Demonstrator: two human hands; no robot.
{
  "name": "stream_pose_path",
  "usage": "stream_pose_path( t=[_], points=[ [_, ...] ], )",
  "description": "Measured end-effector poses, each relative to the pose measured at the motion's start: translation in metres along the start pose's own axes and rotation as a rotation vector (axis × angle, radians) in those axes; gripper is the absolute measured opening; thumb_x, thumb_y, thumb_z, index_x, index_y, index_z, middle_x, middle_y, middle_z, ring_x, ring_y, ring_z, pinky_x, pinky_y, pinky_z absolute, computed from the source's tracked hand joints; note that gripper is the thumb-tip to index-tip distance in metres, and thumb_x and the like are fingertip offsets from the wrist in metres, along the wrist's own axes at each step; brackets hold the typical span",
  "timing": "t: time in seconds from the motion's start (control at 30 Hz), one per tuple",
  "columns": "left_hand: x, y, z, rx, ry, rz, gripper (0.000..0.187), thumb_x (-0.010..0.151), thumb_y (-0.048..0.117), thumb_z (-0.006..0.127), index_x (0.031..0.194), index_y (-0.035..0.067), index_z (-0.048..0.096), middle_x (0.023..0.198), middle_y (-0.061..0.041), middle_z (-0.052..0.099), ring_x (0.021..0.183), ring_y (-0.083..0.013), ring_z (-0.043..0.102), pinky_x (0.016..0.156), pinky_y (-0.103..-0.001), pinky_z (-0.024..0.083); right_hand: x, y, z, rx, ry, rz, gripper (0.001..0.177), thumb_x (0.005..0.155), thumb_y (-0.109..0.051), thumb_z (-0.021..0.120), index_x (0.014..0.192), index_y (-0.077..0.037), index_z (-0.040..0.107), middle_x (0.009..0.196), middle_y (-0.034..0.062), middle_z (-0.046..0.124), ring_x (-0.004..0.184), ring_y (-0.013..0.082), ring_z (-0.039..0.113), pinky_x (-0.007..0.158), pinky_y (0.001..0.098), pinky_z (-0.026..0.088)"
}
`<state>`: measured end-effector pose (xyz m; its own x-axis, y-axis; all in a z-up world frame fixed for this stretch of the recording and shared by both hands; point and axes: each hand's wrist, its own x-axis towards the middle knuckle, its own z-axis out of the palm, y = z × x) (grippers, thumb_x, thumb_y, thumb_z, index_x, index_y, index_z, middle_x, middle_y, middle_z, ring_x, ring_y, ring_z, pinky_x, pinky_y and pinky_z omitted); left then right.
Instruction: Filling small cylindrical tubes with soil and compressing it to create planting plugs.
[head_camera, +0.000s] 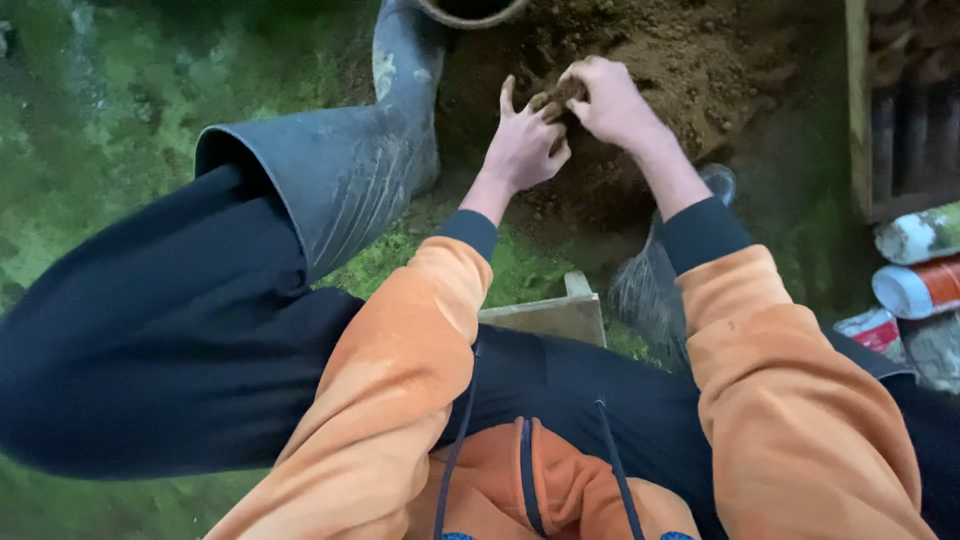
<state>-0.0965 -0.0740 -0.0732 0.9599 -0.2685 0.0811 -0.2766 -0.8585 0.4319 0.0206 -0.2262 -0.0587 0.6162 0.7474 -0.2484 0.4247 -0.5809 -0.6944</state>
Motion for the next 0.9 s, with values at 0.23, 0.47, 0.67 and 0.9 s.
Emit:
stream_pose_path(
  t=[0.23,0.47,0.67,0.9],
  points=[
    [0.022,0.011,0.003,-0.045,0.020,0.002,0.019,0.087,0.027,0.063,0.076,0.014,0.072,0.085,-0.002,0.066,0.103,-0.0301,0.061,0.111,-0.081,0.014,-0.034,-0.071,-0.060,0.188,-0.063,0.145,0.072,0.085,0.015,0.053,0.153,-0.004,0.041,0.146,0.0283,0.053,0.130,0.0425,0.054,0.112,0.0508,0.042],
    [0.032,0.015,0.005,0.023,-0.146,0.009,0.031,0.084,0.035,0.064,0.074,0.008,0.075,0.059,-0.007,0.065,0.081,-0.0338,0.068,0.115,-0.081,0.005,-0.051,-0.039,-0.019,-0.502,-0.169,0.020,0.093,0.088,0.003,0.063,0.168,-0.016,0.022,0.129,0.0156,0.069,0.129,0.0392,0.049,0.095,0.0614,0.045],
    [0.028,0.016,0.005,0.072,-0.275,0.010,0.042,0.089,0.047,0.065,0.098,0.010,0.082,0.081,-0.011,0.077,0.116,-0.0432,0.064,0.113,-0.084,0.001,-0.037,-0.033,-0.011,-0.808,-0.226,-0.059,0.088,0.098,-0.018,0.058,0.171,-0.018,0.010,0.126,0.0032,0.074,0.133,0.0323,0.052,0.108,0.0590,0.038],
    [0.020,0.014,-0.017,0.044,-0.022,0.042,0.030,0.079,0.027,0.068,0.090,0.002,0.080,0.085,-0.017,0.077,0.110,-0.0379,0.067,0.109,-0.080,0.023,-0.026,-0.020,0.001,-0.849,-0.228,-0.051,0.102,0.091,-0.022,0.071,0.171,-0.012,0.008,0.125,0.0050,0.075,0.134,0.0292,0.053,0.106,0.0533,0.040]
  ],
)
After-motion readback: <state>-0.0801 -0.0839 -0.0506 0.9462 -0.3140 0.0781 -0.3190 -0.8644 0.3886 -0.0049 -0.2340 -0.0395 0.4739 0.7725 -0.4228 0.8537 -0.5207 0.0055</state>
